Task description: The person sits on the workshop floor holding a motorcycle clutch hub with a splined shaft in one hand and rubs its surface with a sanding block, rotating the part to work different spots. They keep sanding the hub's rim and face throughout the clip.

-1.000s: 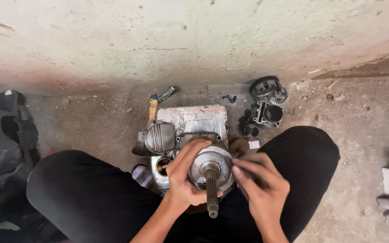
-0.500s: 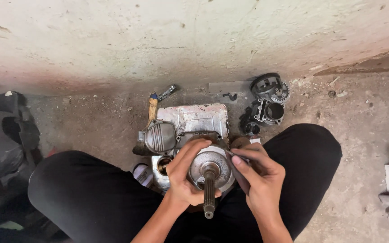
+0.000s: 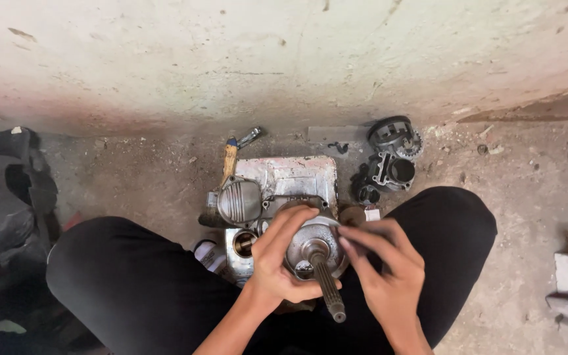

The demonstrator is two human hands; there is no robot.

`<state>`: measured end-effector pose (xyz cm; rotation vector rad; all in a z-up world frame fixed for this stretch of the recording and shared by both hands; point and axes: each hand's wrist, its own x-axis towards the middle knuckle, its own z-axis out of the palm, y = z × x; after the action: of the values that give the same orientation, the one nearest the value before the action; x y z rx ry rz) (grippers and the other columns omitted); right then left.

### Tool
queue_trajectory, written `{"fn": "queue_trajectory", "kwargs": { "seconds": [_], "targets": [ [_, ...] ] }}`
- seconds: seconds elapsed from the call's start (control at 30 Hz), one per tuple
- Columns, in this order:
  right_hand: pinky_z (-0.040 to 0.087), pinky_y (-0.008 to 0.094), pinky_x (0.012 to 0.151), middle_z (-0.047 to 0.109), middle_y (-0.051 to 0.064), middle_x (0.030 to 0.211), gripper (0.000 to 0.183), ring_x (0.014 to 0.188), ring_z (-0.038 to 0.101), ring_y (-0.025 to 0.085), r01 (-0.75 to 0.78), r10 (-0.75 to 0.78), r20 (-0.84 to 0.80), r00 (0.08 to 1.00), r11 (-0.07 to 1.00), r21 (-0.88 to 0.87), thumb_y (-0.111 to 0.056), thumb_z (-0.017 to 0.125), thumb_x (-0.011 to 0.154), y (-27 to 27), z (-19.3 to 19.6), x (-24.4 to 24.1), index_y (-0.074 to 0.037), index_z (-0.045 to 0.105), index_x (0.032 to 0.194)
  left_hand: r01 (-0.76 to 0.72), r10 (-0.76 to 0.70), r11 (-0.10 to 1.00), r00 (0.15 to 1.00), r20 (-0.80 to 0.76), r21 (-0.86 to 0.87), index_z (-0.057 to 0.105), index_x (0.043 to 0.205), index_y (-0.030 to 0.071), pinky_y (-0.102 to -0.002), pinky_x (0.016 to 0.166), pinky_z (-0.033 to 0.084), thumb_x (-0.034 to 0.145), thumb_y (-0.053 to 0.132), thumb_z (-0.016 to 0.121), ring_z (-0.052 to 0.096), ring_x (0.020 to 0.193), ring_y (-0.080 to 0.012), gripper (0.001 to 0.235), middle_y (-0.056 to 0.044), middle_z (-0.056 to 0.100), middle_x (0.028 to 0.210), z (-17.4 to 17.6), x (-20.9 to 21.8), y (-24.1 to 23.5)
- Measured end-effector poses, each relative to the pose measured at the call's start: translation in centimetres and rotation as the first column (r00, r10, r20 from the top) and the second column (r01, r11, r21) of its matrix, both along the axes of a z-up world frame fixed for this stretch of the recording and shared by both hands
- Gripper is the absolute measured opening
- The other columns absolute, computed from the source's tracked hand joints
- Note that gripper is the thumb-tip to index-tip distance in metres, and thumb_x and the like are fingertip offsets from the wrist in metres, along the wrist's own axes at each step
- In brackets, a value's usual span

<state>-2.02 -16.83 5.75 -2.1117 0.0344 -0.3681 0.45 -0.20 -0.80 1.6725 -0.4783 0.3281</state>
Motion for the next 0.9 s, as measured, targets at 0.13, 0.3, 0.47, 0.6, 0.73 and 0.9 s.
{"fn": "queue_trajectory", "kwargs": {
  "seconds": [0.13,0.3,0.47,0.6,0.73,0.9],
  "targets": [
    [0.054,0.024,0.071,0.07,0.006,0.091,0.023,0.08,0.068,0.013,0.047,-0.044,-0.093,0.995,0.998,0.032,0.002,0.081,0.078,-0.4,-0.9,-0.8,-0.005,0.08,0.099,0.003,-0.002,1.0,1.0,-0.021,0.03,0.064,0.128,-0.009,-0.044,0.105,0.058,0.064,0.039,0.094,0.072,0.116,-0.037,0.086,-0.025,0.068,0.123,0.2,-0.1,0.2],
    [0.055,0.025,0.076,0.072,0.006,0.095,0.023,0.086,0.069,0.014,-0.032,0.039,-0.083,0.996,0.996,0.084,0.003,0.08,0.08,0.2,0.2,2.0,-0.005,0.081,0.102,-0.004,0.003,1.0,0.999,-0.033,-0.023,0.063,0.131,-0.01,-0.043,0.107,0.058,0.068,0.038,0.094,0.072,0.118,-0.0371,0.085,-0.024,0.069,0.125,0.1,-0.1,-0.3],
    [0.056,0.024,0.079,0.072,0.006,0.097,0.024,0.088,0.07,0.013,-0.015,0.025,-0.123,0.992,0.996,0.084,0.003,0.079,0.079,-0.7,0.2,-0.2,-0.006,0.08,0.101,-0.013,0.013,1.0,1.0,-0.025,0.0,0.064,0.129,-0.009,-0.043,0.105,0.058,0.066,0.037,0.092,0.073,0.116,-0.0357,0.083,-0.024,0.069,0.124,-0.1,-0.2,0.1],
    [0.056,0.024,0.08,0.072,0.006,0.097,0.024,0.089,0.071,0.014,0.034,-0.028,-0.135,0.99,0.998,0.043,0.003,0.08,0.078,-0.6,-0.1,-0.7,-0.005,0.08,0.101,-0.006,0.006,1.0,1.0,-0.02,0.017,0.063,0.129,-0.009,-0.044,0.107,0.057,0.066,0.036,0.092,0.072,0.117,-0.0359,0.083,-0.024,0.069,0.123,0.0,-0.3,0.2],
    [0.056,0.024,0.075,0.07,0.006,0.096,0.024,0.085,0.07,0.014,0.006,-0.007,-0.06,0.998,1.0,-0.011,0.004,0.078,0.08,0.1,0.6,0.1,-0.003,0.08,0.104,-0.013,0.013,1.0,1.0,-0.027,0.002,0.062,0.13,-0.009,-0.043,0.105,0.058,0.066,0.037,0.094,0.071,0.118,-0.0371,0.086,-0.025,0.068,0.125,0.1,-0.3,-0.1],
    [0.057,0.024,0.068,0.067,0.005,0.093,0.03,0.076,0.071,0.011,0.056,-0.054,0.016,0.998,0.986,-0.155,0.003,0.083,0.076,0.1,-0.6,-2.7,-0.006,0.078,0.104,-0.029,0.029,1.0,0.999,-0.018,0.005,0.062,0.131,-0.009,-0.043,0.105,0.059,0.068,0.034,0.093,0.072,0.117,-0.0363,0.082,-0.025,0.068,0.126,0.5,-0.2,-0.1]
  ]
}}
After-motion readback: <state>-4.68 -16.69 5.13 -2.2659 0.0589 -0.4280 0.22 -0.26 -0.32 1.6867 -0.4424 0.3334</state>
